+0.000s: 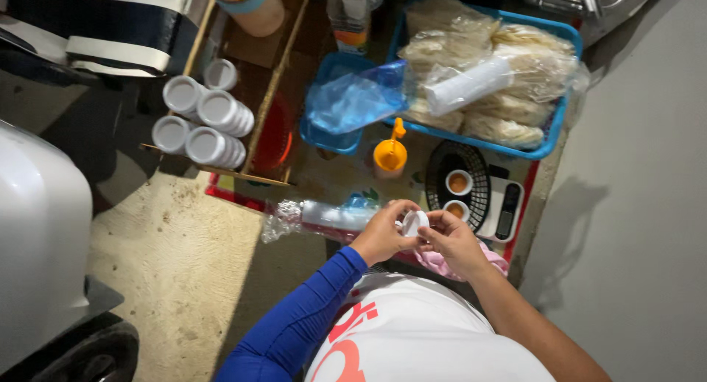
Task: The person prepares sauce cups by taking small plastic lids from a stack, placing them on containers, and pouring liquid from a squeeze bottle into the cups.
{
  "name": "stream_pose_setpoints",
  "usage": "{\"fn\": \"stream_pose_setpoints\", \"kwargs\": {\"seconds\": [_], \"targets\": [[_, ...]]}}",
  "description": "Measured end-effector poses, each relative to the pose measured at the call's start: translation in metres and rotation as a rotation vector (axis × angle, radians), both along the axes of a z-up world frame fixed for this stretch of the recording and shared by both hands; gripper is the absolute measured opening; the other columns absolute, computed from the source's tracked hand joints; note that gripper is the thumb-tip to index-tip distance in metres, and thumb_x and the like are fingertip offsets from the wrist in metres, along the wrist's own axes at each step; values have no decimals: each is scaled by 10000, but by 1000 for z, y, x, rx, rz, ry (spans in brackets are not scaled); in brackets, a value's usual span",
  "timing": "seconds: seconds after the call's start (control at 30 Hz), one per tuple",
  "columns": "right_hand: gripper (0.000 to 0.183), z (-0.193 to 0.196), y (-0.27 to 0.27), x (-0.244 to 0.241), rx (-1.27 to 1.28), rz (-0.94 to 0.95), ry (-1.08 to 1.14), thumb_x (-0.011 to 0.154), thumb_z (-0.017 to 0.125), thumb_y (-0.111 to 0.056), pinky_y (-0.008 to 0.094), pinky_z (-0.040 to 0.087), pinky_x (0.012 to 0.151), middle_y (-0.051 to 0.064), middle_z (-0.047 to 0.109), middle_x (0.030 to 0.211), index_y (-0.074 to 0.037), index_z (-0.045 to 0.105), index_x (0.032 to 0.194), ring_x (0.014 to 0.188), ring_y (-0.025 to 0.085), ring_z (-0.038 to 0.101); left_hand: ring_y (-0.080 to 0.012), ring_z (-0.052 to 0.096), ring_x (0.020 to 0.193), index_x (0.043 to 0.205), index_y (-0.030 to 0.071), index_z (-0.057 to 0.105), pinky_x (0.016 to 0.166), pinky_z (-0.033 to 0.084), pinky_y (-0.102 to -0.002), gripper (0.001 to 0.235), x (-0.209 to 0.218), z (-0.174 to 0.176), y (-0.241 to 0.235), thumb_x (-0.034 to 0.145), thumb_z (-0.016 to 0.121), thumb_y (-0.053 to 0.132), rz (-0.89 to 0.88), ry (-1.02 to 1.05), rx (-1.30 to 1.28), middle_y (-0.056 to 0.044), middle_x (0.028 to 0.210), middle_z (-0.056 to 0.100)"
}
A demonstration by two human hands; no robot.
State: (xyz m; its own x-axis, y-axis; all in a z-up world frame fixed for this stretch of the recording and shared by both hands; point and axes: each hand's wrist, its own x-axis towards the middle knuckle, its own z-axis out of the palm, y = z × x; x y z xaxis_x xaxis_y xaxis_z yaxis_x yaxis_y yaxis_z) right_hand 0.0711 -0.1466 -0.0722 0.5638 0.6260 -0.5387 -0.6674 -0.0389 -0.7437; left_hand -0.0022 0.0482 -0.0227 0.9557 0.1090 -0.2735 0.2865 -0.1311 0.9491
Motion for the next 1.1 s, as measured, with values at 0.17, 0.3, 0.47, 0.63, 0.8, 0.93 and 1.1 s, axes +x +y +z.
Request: {"fn": "stream_pose_setpoints", "kwargs": {"seconds": [0.17, 0.3, 0.47, 0.63, 0.8, 0.93, 1.1], "targets": [[228, -24, -52, 14, -45, -43, 14, 931, 692, -73, 348, 647, 754, 105, 716, 986, 26, 653, 1132, 850, 180, 725, -205, 684, 1045, 1267, 66, 584, 857, 592, -321, 576, -1, -38, -26, 770, 863, 155, -38, 19, -96, -92, 1214, 634], [204, -25, -83, 40, -249, -125, -263, 961, 686, -123, 304, 612, 758, 98, 743, 993, 13, 711, 1111, 848, 165, 720, -196, 675, 927, 1286, 99, 565, 781, 597, -333, 455, 4, -85, -35, 851, 691, 54, 204, 190, -697, -103, 1142, 632], [274, -4, -76, 68, -508, 53, -634, 918, 746, -181, 306, 572, 788, 105, 784, 997, -22, 731, 1141, 883, 169, 731, -202, 653, 815, 1230, 77, 569, 683, 568, -380, 332, 32, -120, -46, 903, 628, 71, 353, 284, -711, -75, 972, 611], [255, 1, -44, 71, -676, 194, -845, 889, 773, -214, 372, 576, 771, 145, 755, 957, -22, 712, 1045, 855, 261, 746, -348, 733, 868, 972, 42, 738, 780, 582, -437, 181, 61, -89, -60, 879, 713, 195, 197, 6, 312, -186, 908, 753], [224, -7, -37, 75, -664, 260, -1078, 856, 785, -172, 439, 541, 800, 192, 703, 979, -22, 738, 1016, 899, 353, 678, -411, 697, 932, 977, 52, 757, 840, 552, -499, 204, 73, -69, -69, 871, 676, 206, 77, 203, 574, -227, 956, 731], [271, -22, -40, 80, -726, 306, -1079, 840, 794, -190, 457, 537, 804, 203, 706, 986, -38, 723, 1053, 907, 380, 678, -420, 697, 938, 996, 49, 754, 845, 555, -508, 220, 76, -102, -77, 848, 686, 196, 57, 190, 606, -244, 955, 727], [278, -48, -44, 79, -766, 383, -1043, 842, 778, -177, 483, 545, 788, 198, 714, 971, -37, 683, 1062, 918, 399, 681, -451, 705, 879, 816, 20, 762, 824, 576, -526, 130, 87, -160, -89, 767, 711, 128, -75, 119, 729, -279, 897, 715]]}}
